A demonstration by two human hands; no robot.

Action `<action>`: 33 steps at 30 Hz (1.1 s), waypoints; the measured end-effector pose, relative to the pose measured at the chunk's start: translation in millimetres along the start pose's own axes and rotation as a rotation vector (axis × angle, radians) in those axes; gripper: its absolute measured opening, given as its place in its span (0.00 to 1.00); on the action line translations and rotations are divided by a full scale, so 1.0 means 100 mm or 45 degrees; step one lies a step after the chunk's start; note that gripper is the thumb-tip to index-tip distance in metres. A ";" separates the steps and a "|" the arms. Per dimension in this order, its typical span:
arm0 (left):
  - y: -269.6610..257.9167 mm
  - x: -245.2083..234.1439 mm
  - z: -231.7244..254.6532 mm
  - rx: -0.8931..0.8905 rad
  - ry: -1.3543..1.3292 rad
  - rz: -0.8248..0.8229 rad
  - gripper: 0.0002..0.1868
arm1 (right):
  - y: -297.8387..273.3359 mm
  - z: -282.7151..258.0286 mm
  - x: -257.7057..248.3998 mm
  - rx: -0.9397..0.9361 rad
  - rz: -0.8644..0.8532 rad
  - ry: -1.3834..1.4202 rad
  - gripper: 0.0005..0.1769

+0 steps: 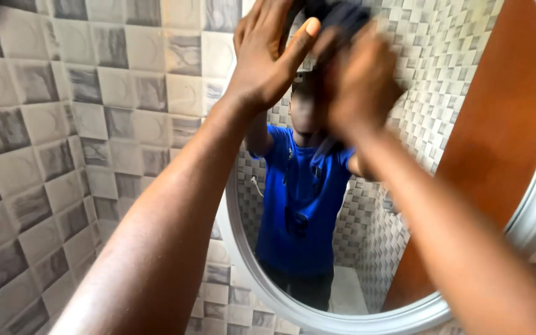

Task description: Cleaning a bathroom mirror using a cleaning spray and a cloth.

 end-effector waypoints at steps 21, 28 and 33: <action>0.10 0.02 -0.11 -0.093 -0.197 -0.089 0.37 | 0.48 -0.12 -0.34 -0.628 0.163 -0.452 0.30; 0.22 -0.10 -0.12 -0.131 -0.454 -0.295 0.39 | -0.61 -1.06 -0.01 -0.952 -0.333 0.056 0.19; 0.33 -0.17 0.04 -0.165 -0.112 -0.328 0.42 | -1.64 -1.39 -0.10 -1.690 -0.938 0.259 0.18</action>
Point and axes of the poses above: each hand's wrist, its own y-axis towards the middle knuckle, its own x-axis out of the palm, z = x × y, the point moved 6 cm from there along y, towards the middle knuckle, and after that the axes turned 12 degrees about -x, right-handed, at the moved point
